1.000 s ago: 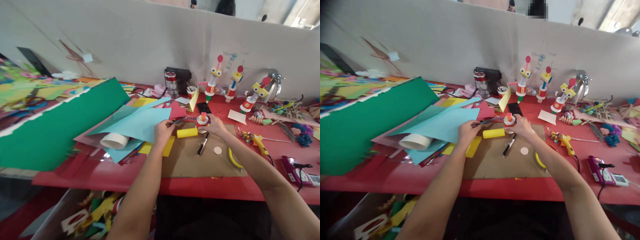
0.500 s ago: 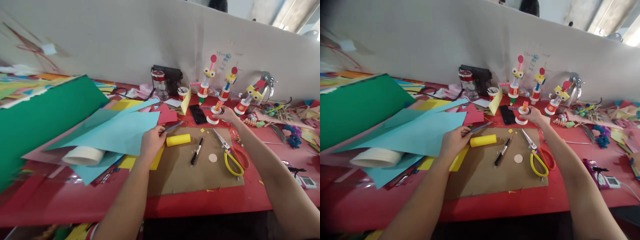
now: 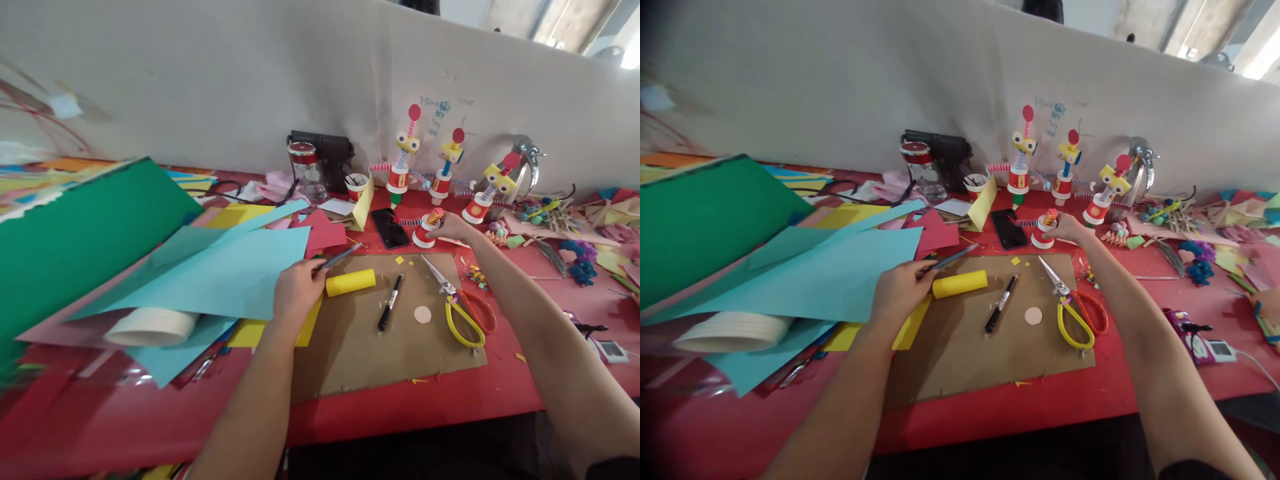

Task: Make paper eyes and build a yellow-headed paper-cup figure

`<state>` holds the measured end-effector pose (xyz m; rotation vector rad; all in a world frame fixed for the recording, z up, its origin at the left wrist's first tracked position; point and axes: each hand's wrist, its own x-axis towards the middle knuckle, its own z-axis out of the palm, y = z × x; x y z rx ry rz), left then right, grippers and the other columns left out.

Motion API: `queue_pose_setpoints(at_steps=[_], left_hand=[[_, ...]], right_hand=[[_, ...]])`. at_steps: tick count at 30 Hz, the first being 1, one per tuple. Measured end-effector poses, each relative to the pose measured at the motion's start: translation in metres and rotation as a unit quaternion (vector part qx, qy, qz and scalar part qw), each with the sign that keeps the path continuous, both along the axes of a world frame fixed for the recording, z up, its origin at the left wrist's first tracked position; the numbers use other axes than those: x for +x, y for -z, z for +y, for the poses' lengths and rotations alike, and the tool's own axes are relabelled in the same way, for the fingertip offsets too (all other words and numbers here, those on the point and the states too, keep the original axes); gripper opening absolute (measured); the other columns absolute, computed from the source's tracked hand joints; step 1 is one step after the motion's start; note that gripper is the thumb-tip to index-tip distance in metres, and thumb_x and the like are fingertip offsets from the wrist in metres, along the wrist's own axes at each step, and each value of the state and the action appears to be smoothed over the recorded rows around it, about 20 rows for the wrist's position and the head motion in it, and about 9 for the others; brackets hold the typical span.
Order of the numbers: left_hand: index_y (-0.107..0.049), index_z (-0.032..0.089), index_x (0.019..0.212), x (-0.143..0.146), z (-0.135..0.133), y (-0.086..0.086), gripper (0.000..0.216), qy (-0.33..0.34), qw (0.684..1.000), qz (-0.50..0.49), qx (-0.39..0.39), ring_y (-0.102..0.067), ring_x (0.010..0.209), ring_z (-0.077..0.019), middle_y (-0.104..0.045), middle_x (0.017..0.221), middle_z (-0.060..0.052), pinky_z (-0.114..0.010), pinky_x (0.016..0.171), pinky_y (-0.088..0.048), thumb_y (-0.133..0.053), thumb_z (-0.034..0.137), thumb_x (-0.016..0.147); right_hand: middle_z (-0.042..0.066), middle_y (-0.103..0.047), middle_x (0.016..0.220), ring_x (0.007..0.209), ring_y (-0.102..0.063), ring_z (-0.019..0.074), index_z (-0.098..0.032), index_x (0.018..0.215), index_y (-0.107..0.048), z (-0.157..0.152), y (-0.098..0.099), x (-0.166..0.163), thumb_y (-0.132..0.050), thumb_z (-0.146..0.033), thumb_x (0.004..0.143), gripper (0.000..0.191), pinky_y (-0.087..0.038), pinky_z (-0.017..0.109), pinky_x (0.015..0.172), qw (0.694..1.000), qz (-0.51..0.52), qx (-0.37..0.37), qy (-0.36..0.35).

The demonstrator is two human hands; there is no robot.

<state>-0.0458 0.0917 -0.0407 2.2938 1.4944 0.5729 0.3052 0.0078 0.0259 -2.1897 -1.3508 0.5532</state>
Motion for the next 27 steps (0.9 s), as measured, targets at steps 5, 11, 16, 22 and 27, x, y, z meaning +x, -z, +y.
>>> queue_pose_setpoints(at_steps=[5,11,16,22,27], left_hand=[[-0.077,0.022,0.097,0.0,-0.002,-0.001,0.027,-0.024,0.999,-0.032,0.018,-0.072,0.094,-0.0314,-0.078,0.098,-0.011,-0.041,0.088,-0.055,-0.055,0.023,0.081],[-0.072,0.021,0.094,-0.002,-0.014,-0.014,0.023,-0.105,0.97,-0.203,0.084,-0.07,0.09,-0.027,-0.075,0.092,-0.01,-0.04,0.09,-0.054,-0.055,0.028,0.082],[-0.069,0.019,0.086,0.011,-0.032,-0.03,0.023,-0.092,0.892,-0.442,0.003,-0.066,0.07,-0.0194,-0.067,0.072,-0.003,-0.033,0.071,-0.054,-0.06,0.036,0.073],[-0.076,0.02,0.076,0.043,-0.105,-0.05,0.021,0.09,0.808,-0.489,-0.315,-0.062,0.06,-0.015,-0.069,0.065,-0.002,-0.028,0.06,-0.05,-0.076,0.034,0.061],[-0.076,0.02,0.077,0.059,-0.158,-0.045,0.021,0.125,0.775,-0.463,-0.411,-0.065,0.066,-0.0153,-0.074,0.072,-0.003,-0.027,0.063,-0.051,-0.082,0.03,0.06]], right_hand=[[0.009,-0.076,0.11,0.101,-0.068,0.0271,-0.016,0.102,-0.072,-0.007,-0.017,0.001,-0.091,-0.019,0.054,0.052,-0.052,0.038,0.092,1.0,-0.024,0.018,0.004],[0.009,-0.073,0.083,0.083,-0.068,0.0248,-0.018,0.077,-0.069,-0.081,-0.026,-0.021,-0.053,-0.041,0.094,0.032,-0.05,0.036,0.081,0.978,-0.102,0.127,0.133],[0.005,-0.068,0.072,0.071,-0.064,0.0225,-0.023,0.073,-0.068,-0.156,0.011,-0.085,-0.057,-0.038,0.088,0.024,-0.05,0.035,0.071,0.982,-0.023,0.182,0.03],[0.002,-0.066,0.088,0.063,-0.056,0.0196,-0.036,0.115,-0.068,-0.177,0.02,-0.147,-0.077,-0.049,0.075,0.042,-0.051,0.036,0.061,0.926,0.277,0.253,-0.041],[0.0,-0.057,0.063,0.056,-0.05,0.0168,-0.03,0.078,-0.068,-0.165,0.016,-0.167,-0.065,-0.067,0.083,0.037,-0.044,0.033,0.054,0.871,0.414,0.266,-0.015]])
